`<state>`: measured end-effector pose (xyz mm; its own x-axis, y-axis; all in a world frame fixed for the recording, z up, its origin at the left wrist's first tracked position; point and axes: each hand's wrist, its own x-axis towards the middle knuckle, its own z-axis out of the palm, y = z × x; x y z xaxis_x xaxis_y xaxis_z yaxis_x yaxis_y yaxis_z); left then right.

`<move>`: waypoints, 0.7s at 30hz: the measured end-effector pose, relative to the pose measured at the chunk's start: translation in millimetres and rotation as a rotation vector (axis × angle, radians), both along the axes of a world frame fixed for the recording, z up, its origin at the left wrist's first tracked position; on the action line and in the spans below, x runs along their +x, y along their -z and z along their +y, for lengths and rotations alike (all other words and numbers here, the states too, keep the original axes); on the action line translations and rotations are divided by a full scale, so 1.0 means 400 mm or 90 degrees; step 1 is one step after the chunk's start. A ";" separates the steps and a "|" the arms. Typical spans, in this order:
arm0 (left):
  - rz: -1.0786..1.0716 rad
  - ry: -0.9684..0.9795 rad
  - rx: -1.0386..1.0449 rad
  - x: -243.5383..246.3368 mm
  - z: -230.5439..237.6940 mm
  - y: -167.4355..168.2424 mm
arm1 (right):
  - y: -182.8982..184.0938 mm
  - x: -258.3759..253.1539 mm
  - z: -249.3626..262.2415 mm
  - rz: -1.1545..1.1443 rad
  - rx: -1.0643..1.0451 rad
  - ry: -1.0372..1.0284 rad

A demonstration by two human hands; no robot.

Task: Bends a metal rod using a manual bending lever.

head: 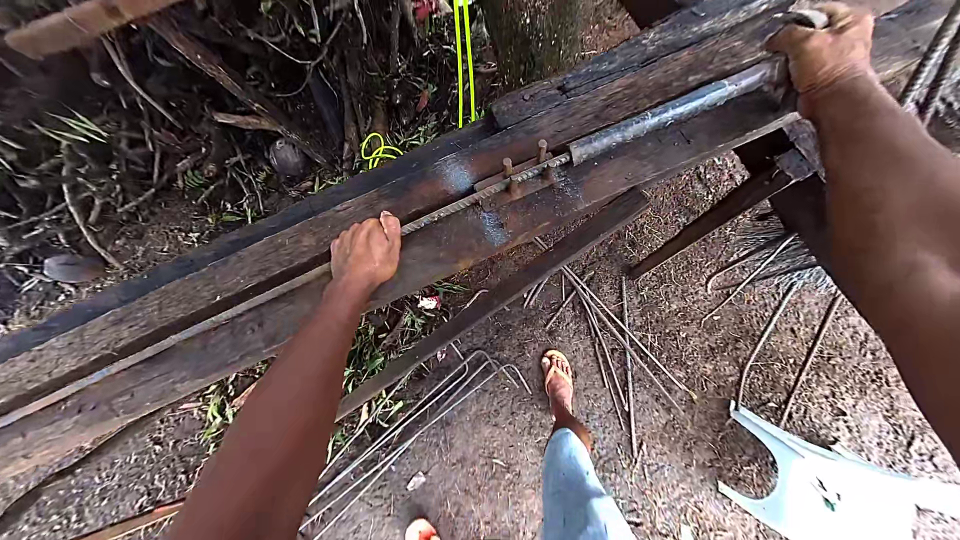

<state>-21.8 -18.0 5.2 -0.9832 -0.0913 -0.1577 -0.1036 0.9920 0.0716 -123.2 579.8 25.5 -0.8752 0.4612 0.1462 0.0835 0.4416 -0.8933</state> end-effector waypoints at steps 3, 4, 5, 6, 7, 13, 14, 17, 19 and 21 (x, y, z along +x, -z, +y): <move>0.018 0.008 0.012 0.006 0.006 -0.003 | 0.008 -0.004 0.004 0.019 -0.004 0.010; 0.024 0.010 0.020 0.010 0.007 -0.005 | 0.011 0.004 0.004 0.026 -0.004 0.014; 0.028 0.011 0.025 0.012 0.008 -0.007 | 0.012 0.020 -0.001 0.033 -0.004 0.022; 0.032 0.015 0.025 0.010 0.005 -0.009 | 0.014 0.044 -0.010 0.039 -0.009 0.032; 0.035 0.022 0.025 0.005 0.000 -0.012 | 0.013 0.074 -0.021 0.048 -0.016 0.041; 0.028 0.040 0.025 -0.007 -0.011 -0.002 | 0.000 0.173 -0.036 0.079 -0.043 0.067; 0.017 0.036 0.024 -0.007 -0.008 -0.006 | -0.002 0.170 -0.032 0.071 -0.041 0.069; -0.016 0.018 0.008 -0.008 -0.006 -0.012 | 0.009 0.114 -0.023 0.056 -0.044 0.070; -0.039 0.008 0.004 -0.007 0.000 -0.012 | 0.018 0.092 -0.013 0.046 -0.050 0.064; -0.042 0.004 0.004 -0.004 0.001 -0.010 | 0.030 0.076 -0.007 0.042 -0.054 0.055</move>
<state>-23.4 -17.5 9.4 -0.9712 -0.0849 -0.2225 -0.1028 0.9922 0.0704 -92.7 576.8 13.7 -0.8210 0.5481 0.1598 0.0579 0.3584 -0.9318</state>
